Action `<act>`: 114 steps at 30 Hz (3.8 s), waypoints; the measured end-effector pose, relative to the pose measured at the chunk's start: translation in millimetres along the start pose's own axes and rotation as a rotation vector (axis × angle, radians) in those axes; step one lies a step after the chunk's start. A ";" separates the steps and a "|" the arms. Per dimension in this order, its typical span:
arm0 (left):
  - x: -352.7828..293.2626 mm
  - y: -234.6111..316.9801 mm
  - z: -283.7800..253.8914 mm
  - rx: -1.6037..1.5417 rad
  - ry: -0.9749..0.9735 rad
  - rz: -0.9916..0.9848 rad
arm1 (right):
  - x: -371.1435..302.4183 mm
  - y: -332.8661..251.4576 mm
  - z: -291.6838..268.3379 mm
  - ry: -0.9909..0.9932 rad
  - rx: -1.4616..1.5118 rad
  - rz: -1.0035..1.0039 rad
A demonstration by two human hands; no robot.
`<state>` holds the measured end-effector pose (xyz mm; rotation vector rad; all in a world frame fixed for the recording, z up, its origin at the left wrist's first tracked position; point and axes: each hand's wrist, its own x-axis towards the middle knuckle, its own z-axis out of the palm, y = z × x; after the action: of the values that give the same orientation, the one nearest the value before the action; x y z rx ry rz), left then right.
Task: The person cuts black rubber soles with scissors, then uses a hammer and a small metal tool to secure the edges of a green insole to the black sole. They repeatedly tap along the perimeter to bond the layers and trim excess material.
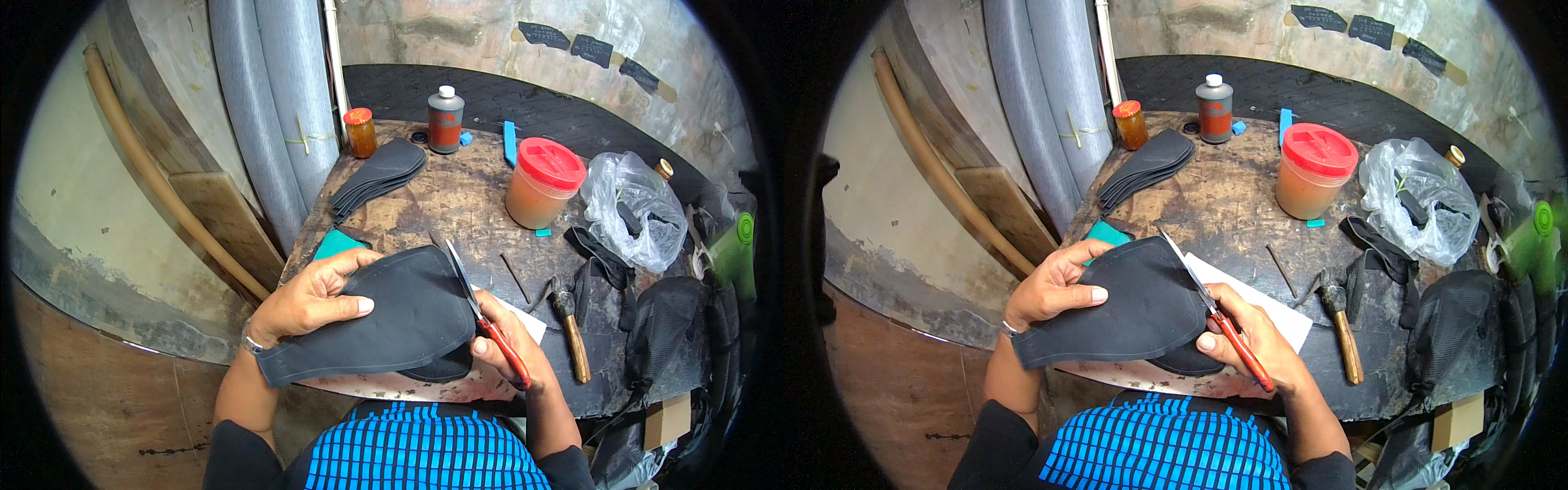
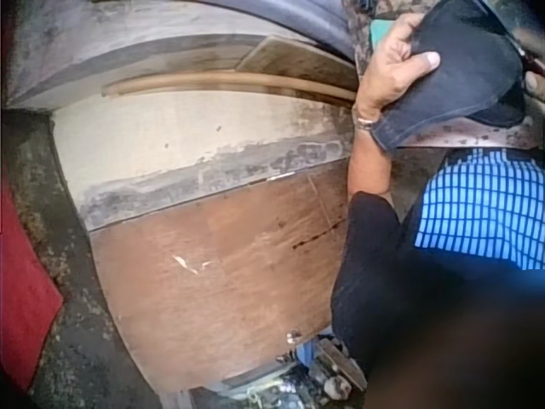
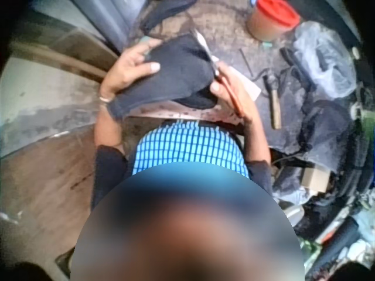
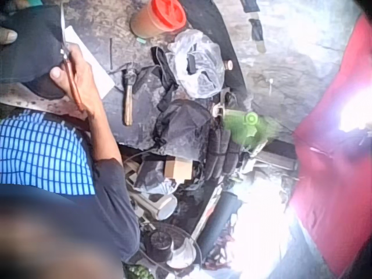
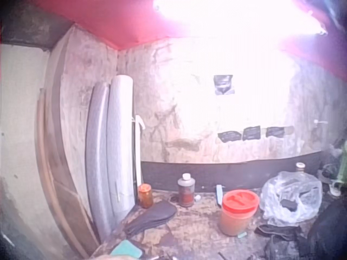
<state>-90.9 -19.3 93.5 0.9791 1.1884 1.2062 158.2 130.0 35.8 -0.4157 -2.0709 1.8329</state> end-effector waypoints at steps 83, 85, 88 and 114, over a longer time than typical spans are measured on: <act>-67.4 -52.4 -35.6 -0.278 0.599 0.328 | 11.1 27.5 -96.6 0.321 -0.825 -0.151; -72.3 -64.4 -40.9 -0.413 0.500 0.404 | 23.6 28.8 -50.3 0.160 -0.806 -0.132; -81.1 -78.6 -43.2 -0.617 0.345 0.437 | 61.4 34.6 -11.2 0.115 -0.747 -0.162; -71.7 -139.0 -15.2 -0.627 0.597 0.358 | 194.3 -101.7 133.7 -0.370 -0.260 -0.868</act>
<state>-82.4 -109.4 -34.9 0.3588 0.9764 2.0945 -74.3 82.8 134.3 0.7218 -2.1966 1.1665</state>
